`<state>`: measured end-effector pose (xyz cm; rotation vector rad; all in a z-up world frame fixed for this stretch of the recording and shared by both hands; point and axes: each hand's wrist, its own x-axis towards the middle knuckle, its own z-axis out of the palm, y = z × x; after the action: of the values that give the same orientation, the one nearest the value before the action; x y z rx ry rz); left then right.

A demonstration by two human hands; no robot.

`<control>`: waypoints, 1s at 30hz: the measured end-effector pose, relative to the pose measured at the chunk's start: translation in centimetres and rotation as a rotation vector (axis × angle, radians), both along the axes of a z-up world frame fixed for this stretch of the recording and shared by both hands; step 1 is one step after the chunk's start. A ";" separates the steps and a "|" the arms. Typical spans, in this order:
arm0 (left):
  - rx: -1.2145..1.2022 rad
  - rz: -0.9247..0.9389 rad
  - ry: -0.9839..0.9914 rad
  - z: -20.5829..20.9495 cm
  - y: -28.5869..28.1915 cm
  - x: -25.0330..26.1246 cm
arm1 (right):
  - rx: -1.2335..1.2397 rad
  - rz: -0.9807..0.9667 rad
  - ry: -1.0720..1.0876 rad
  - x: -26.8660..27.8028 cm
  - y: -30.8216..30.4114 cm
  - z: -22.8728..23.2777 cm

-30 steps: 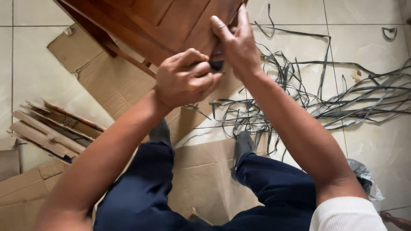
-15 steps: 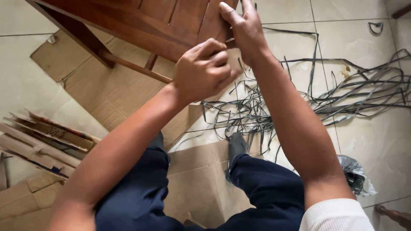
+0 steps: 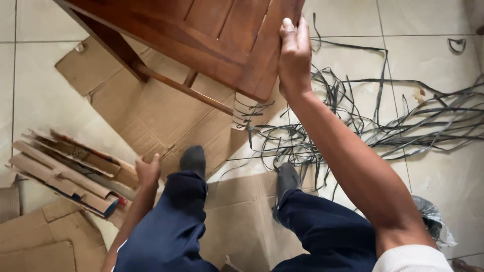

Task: The person wraps the legs of a wooden chair with protective cardboard and plastic strips.

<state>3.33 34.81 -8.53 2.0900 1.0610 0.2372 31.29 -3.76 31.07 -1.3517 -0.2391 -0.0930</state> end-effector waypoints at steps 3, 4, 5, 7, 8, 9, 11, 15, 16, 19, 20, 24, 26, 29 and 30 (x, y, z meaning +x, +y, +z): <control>0.105 -0.010 0.053 -5.1 -0.7 -1.0 | -0.078 -0.098 0.055 -0.4 0.1 -1.9; 0.103 -0.011 0.054 -4.6 -1.2 -0.9 | -0.080 -0.099 0.056 -1.3 0.8 -1.1; 0.073 0.013 0.097 -4.0 -1.8 -0.8 | -0.158 -0.155 0.030 -2.3 1.6 -0.2; 0.045 0.034 0.141 -2.4 -2.3 -0.8 | -0.236 -0.213 0.005 -4.0 2.7 -0.4; -0.010 0.048 0.166 -1.4 -2.3 -0.6 | -0.217 -0.209 0.024 -4.5 3.0 -1.4; -0.065 0.061 0.191 -0.4 -2.4 -0.5 | -0.199 -0.206 0.043 -5.0 3.4 -2.3; -0.056 -0.009 0.194 -0.6 -2.0 -0.9 | -0.239 -0.214 -0.022 -7.4 5.3 -0.8; 0.263 -0.348 0.239 3.3 -2.8 -1.6 | -0.416 -0.266 0.037 -11.4 8.2 1.8; 0.263 -0.348 0.237 3.7 -3.1 -1.8 | -0.416 -0.267 0.036 -11.4 8.2 1.8; 0.418 -0.452 0.281 3.9 -3.4 -2.5 | -0.319 -0.219 0.035 -11.2 8.1 1.1; 0.388 -0.422 0.330 3.4 -3.1 -2.7 | -0.326 -0.223 0.015 -11.0 8.0 0.5; 0.314 -0.432 0.363 6.2 -2.5 -1.9 | -0.303 -0.205 -0.071 -11.0 7.8 0.9; 0.216 -0.403 0.353 3.2 -0.6 -1.9 | -0.304 -0.186 -0.078 -10.9 7.7 1.2; 0.077 -0.369 0.293 0.0 1.2 -1.5 | -0.268 -0.138 -0.089 -10.5 7.3 1.2; 0.038 -0.362 0.247 -0.8 1.9 -1.4 | -0.229 -0.108 -0.091 -10.4 7.3 1.1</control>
<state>1.93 36.74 -9.28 2.3430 0.7980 -0.1844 20.93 3.53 32.20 -1.5901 -0.2592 -0.2234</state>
